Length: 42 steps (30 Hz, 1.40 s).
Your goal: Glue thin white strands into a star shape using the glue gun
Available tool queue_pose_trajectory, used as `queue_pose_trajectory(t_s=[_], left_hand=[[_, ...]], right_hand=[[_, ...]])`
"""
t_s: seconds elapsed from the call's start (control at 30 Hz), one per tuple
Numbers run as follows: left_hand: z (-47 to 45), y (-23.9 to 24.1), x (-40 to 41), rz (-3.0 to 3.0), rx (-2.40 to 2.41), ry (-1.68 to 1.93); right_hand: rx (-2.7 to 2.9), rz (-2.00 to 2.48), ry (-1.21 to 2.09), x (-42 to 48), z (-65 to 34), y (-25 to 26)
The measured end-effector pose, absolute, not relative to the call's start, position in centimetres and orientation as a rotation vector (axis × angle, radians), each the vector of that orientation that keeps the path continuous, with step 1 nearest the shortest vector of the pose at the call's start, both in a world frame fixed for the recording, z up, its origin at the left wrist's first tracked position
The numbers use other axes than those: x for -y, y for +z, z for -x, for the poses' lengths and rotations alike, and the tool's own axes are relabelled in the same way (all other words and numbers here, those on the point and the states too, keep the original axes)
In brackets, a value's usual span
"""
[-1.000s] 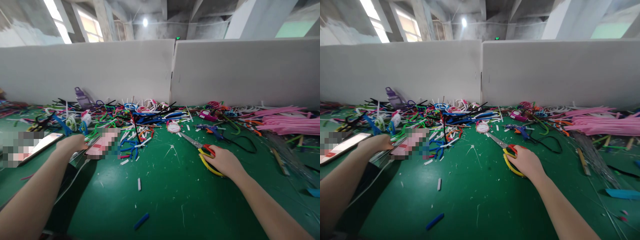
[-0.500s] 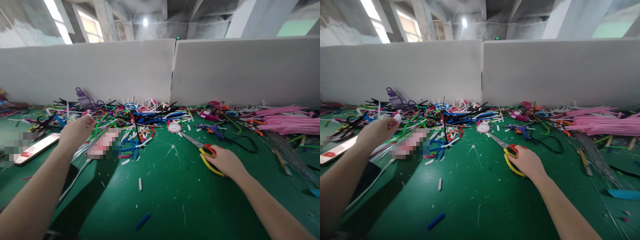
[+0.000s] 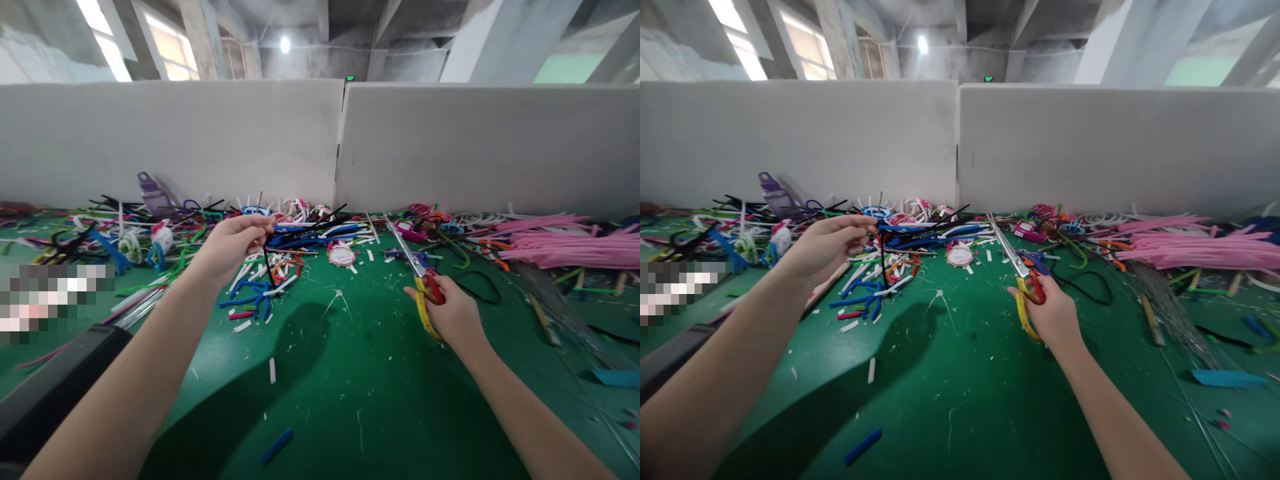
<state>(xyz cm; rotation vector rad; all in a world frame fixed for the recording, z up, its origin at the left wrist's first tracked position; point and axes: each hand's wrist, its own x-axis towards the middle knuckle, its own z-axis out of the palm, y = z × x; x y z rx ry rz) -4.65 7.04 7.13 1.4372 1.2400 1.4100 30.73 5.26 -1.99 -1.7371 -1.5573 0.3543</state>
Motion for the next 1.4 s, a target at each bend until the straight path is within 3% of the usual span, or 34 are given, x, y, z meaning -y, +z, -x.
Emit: queue_pose_trajectory(t_s=[0.13, 0.33, 0.63, 0.83, 1.17, 1.4], left_hand=[[1.7, 7.3, -7.5, -1.456, -1.091, 1.394], [-1.1, 5.8, -8.7, -1.380, -1.078, 1.461], [-2.9, 5.0, -8.1, -1.547, -1.020, 1.255], [-3.9, 5.6, -7.0, -1.621, -1.050, 1.181], [-4.4, 4.9, -6.7, -1.828, -1.078, 1.021], [-1.5, 7.8, -6.7, -2.026, -1.282, 0.864]], right_hand=[[1.510, 1.557, 0.385, -5.3, -30.2, -2.3], [1.639, 1.627, 0.419, -4.7, -28.9, -1.3], [1.878, 1.651, 0.390, -3.6, -27.3, -1.0], [1.844, 1.618, 0.523, -2.9, -26.3, -0.7], [1.762, 1.580, 0.478, -3.0, -27.2, -1.7], [1.507, 1.624, 0.464, -3.4, -28.0, -1.8]])
